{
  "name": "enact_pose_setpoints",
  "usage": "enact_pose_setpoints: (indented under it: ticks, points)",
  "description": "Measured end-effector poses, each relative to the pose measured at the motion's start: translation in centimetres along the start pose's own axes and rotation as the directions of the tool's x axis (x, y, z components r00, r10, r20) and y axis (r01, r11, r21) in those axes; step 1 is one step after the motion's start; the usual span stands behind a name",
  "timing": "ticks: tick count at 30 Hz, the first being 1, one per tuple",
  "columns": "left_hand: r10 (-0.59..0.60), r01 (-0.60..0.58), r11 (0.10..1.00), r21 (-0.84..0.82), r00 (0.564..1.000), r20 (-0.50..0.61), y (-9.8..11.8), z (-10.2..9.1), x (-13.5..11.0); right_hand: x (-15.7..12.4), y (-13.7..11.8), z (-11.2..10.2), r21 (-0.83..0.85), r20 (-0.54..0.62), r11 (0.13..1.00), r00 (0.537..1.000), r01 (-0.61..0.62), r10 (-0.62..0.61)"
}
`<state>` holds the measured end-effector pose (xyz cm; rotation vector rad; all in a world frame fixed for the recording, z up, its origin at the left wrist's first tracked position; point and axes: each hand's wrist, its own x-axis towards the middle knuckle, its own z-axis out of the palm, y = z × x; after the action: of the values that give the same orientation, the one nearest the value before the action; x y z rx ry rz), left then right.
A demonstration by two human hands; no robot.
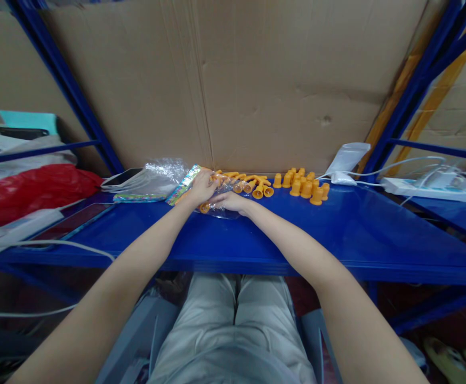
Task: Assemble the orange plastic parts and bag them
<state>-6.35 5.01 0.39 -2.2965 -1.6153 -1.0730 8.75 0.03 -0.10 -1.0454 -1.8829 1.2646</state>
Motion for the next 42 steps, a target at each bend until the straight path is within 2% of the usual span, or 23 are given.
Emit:
enact_pose_setpoints:
  ticks: [4, 10, 15, 19, 27, 30, 36, 42]
  points:
    - [-0.017, 0.016, 1.000, 0.019, 0.999, 0.035, 0.0, 0.1, -0.1, 0.1, 0.4, 0.2, -0.035, 0.007, 0.997, 0.998, 0.063, -0.063]
    - [-0.092, 0.087, 0.994, 0.060, 0.991, 0.099, -0.1, 0.6, 0.1, 1.3, 1.1, 0.6, -0.248, -0.109, 0.952, 0.972, 0.177, -0.209]
    - [-0.122, 0.111, 0.990, 0.087, 0.982, 0.144, 0.7, 0.5, -0.3, 1.6, 1.2, 0.0, -0.319, -0.054, 0.906, 0.948, 0.280, -0.312]
    - [-0.105, 0.094, 0.992, 0.087, 0.987, 0.121, 1.3, 0.1, -0.6, 1.3, 1.0, 0.0, -0.324, -0.035, 0.909, 0.957, 0.262, -0.288]
    - [-0.128, 0.119, 0.989, 0.092, 0.987, 0.098, 1.5, 0.0, -0.7, 1.1, 1.1, 1.2, -0.171, -0.125, 0.980, 0.984, 0.106, -0.128]
    - [-0.130, 0.122, 0.989, 0.082, 0.987, 0.099, 1.3, 0.0, -0.7, 1.1, 1.3, 1.3, -0.160, -0.130, 0.979, 0.980, 0.129, -0.151]
    - [-0.130, 0.122, 0.989, 0.083, 0.987, 0.095, 1.0, 0.1, -0.6, 1.0, 1.6, 1.1, -0.242, -0.066, 0.933, 0.955, 0.266, -0.289]
    - [-0.163, 0.151, 0.985, 0.087, 0.976, 0.147, 1.3, 0.1, -0.6, 0.7, 1.4, 1.1, -0.270, -0.079, 0.930, 0.956, 0.251, -0.281]
